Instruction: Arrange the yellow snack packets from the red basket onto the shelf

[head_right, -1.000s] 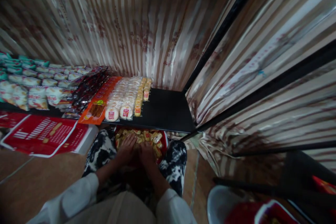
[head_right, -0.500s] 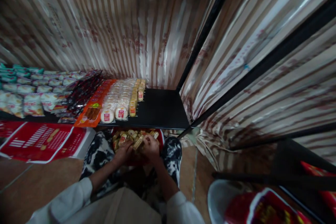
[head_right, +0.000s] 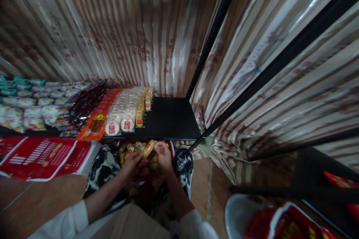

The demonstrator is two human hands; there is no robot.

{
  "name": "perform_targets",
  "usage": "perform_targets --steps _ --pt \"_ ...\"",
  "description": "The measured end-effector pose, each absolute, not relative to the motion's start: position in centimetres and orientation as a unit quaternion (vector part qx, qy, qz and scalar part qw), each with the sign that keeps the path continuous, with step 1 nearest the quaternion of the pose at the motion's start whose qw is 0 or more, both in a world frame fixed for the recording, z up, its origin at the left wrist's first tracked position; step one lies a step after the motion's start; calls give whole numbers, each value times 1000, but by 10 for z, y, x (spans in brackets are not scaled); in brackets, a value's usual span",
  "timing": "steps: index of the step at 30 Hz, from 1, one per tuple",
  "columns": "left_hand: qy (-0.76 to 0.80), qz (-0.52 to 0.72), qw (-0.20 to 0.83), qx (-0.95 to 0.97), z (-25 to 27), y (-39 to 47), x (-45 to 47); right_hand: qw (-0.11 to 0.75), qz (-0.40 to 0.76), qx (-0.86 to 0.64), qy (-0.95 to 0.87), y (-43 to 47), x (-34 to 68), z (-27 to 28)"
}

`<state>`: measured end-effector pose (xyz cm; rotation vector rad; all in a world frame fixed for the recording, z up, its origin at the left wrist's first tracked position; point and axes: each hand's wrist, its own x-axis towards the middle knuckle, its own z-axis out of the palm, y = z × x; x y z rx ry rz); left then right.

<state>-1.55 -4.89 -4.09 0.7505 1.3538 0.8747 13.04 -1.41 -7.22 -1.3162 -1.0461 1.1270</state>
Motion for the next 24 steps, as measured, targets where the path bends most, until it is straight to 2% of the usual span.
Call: perform_targets --steps 4,10,17,21,24 --pt "582 409 648 274 -31 -45 -16 532 506 -535 -418 -16 135 -70" --pt "608 344 579 421 -23 -26 -31 514 458 -546 -476 -18 143 -53" --pt "559 243 356 708 8 -9 -44 351 291 -519 -723 -15 142 -20" --pt "525 193 312 768 26 3 -41 283 287 -527 -748 -8 141 -8" --pt "516 191 302 779 32 16 -35 270 299 -528 -747 3 142 -3"
